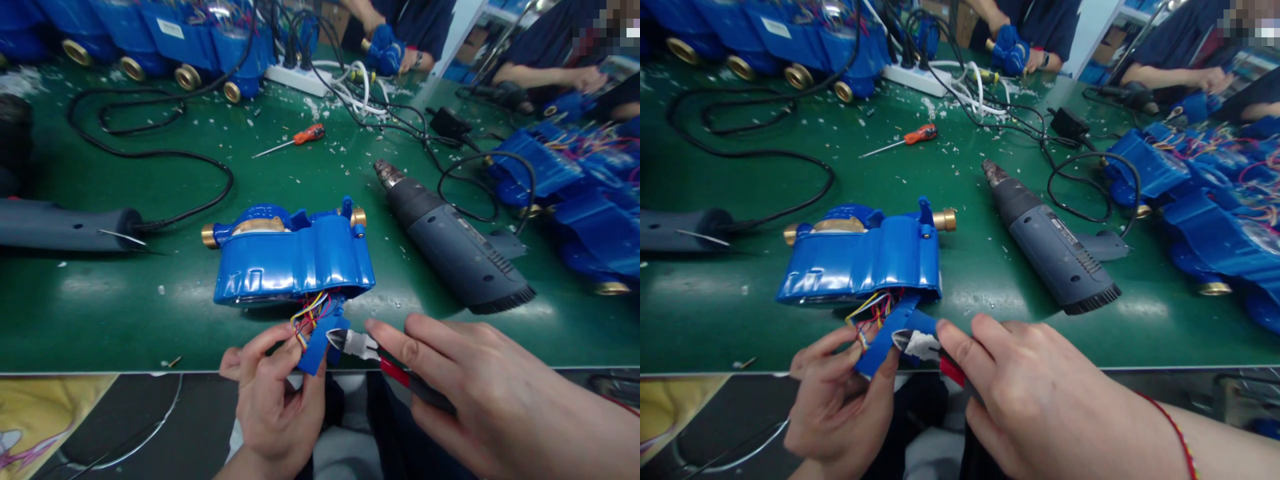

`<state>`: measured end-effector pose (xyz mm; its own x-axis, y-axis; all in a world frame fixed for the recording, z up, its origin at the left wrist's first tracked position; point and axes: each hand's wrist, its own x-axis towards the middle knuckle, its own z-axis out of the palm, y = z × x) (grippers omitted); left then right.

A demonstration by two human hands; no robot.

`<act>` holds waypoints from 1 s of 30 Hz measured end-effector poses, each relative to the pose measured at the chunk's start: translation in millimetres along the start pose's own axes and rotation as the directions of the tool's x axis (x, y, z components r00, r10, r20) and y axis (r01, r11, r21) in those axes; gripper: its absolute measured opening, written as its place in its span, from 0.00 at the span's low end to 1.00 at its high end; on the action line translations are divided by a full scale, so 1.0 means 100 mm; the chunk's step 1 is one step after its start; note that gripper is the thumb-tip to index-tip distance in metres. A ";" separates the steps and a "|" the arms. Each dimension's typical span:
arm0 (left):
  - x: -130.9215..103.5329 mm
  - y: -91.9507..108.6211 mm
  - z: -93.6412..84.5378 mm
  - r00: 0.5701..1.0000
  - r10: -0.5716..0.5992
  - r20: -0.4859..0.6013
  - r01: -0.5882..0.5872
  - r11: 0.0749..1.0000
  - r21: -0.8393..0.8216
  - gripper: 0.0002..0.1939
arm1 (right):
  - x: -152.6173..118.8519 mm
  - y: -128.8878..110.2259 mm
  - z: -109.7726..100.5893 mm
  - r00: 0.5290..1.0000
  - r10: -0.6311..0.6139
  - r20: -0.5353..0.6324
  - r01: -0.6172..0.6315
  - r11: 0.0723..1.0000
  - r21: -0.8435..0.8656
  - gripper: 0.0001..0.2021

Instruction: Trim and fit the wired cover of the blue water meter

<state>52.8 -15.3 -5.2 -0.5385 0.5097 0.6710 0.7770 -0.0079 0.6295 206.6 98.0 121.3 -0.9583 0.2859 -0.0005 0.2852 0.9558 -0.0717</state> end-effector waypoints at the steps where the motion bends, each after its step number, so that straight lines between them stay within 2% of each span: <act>1: 0.01 0.00 0.00 1.000 0.015 0.011 -0.015 1.000 0.003 0.09 | 0.01 0.00 0.00 1.000 -0.004 -0.012 0.004 1.000 -0.001 0.22; 6: 0.07 0.03 -0.02 0.998 0.046 0.050 -0.046 0.999 -0.004 0.08 | 0.04 0.01 -0.02 0.997 -0.038 -0.070 0.039 0.999 0.013 0.23; 12: 0.06 0.04 0.02 0.999 0.043 0.022 -0.042 0.999 -0.014 0.10 | -0.03 0.05 -0.07 0.998 0.040 -0.053 -0.040 0.999 -0.004 0.24; 19: 0.02 0.00 0.00 0.999 0.049 0.020 -0.049 0.999 -0.010 0.11 | -0.03 -0.04 0.01 0.998 0.043 -0.042 -0.044 0.998 -0.034 0.24; 23: 0.01 0.00 0.00 0.999 0.045 0.023 -0.045 0.999 -0.005 0.10 | -0.01 -0.06 0.02 1.000 0.002 -0.010 -0.003 0.998 -0.070 0.23; 26: 0.01 -0.02 0.00 0.998 0.052 0.022 -0.052 0.999 -0.013 0.11 | 0.00 -0.05 0.03 0.999 -0.027 -0.026 0.024 0.995 -0.098 0.22; 30: 0.04 -0.02 -0.01 0.996 0.079 0.028 -0.079 0.997 -0.020 0.09 | 0.00 -0.05 0.07 0.999 0.000 -0.053 -0.003 0.998 -0.065 0.22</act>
<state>48.4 -14.4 -3.3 -0.4660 0.5311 0.7076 0.8103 -0.0651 0.5824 205.4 92.8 114.9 -0.9559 0.2889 0.0521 0.2890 0.9573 -0.0071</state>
